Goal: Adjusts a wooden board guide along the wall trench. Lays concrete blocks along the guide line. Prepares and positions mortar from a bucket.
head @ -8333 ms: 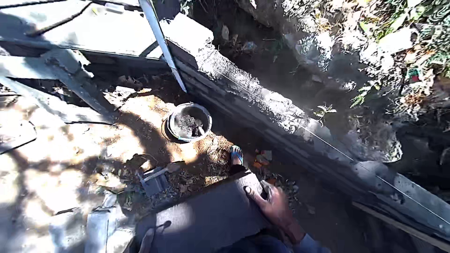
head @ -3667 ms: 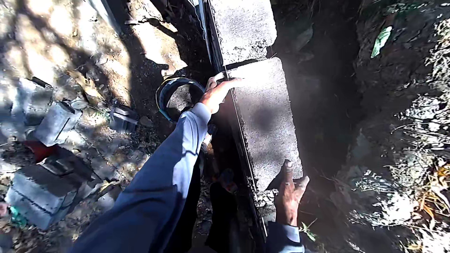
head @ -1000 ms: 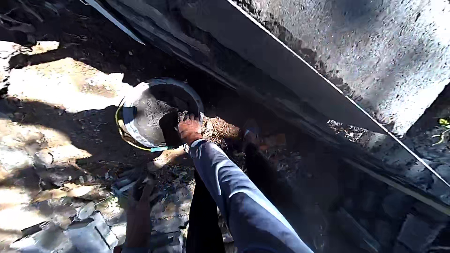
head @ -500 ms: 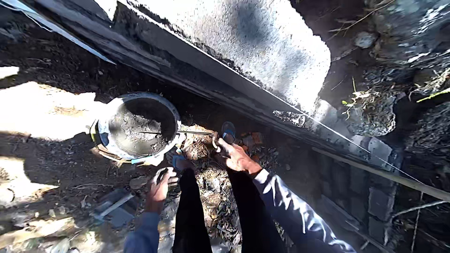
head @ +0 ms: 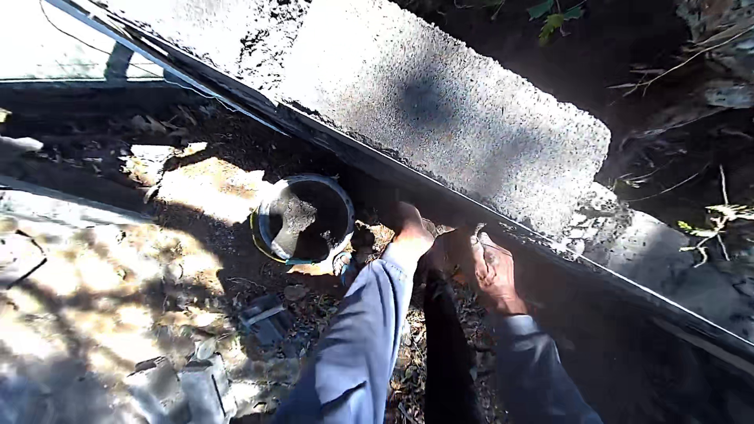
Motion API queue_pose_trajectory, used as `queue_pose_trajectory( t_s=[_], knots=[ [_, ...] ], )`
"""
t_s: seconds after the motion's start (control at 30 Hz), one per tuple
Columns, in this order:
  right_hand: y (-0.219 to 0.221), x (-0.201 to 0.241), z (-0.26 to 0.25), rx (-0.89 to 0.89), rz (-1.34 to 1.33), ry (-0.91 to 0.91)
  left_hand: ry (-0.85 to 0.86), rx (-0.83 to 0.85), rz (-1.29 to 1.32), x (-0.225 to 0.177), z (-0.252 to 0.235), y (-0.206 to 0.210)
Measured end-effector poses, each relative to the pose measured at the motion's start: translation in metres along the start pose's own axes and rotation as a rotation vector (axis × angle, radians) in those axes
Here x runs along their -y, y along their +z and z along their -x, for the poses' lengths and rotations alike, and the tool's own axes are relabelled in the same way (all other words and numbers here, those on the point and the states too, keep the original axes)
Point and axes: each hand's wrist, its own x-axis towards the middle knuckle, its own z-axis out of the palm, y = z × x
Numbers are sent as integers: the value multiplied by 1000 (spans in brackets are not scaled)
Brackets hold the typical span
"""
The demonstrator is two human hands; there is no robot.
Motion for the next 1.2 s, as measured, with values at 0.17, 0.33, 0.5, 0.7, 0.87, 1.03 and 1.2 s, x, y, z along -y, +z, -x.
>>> queue_pose_trajectory(
  t_s=[0.17,0.33,0.5,0.7,0.87,1.03,1.2],
  knots=[
    [34,49,-24,58,-14,32,48,65,433,-33,-20,-26],
    [48,122,-67,484,57,276,109,-62,497,-79,-33,-63],
    [80,178,-96,505,-22,311,242,-220,320,-121,-36,-106],
    [108,232,-103,444,-128,205,381,-140,395,-161,-64,-149],
    [97,208,-98,296,36,153,388,-34,459,-160,-89,-175],
    [31,97,-15,59,151,204,366,82,487,-133,-49,-195],
    [-44,118,64,-41,104,45,646,272,407,-142,54,-203]
  ],
)
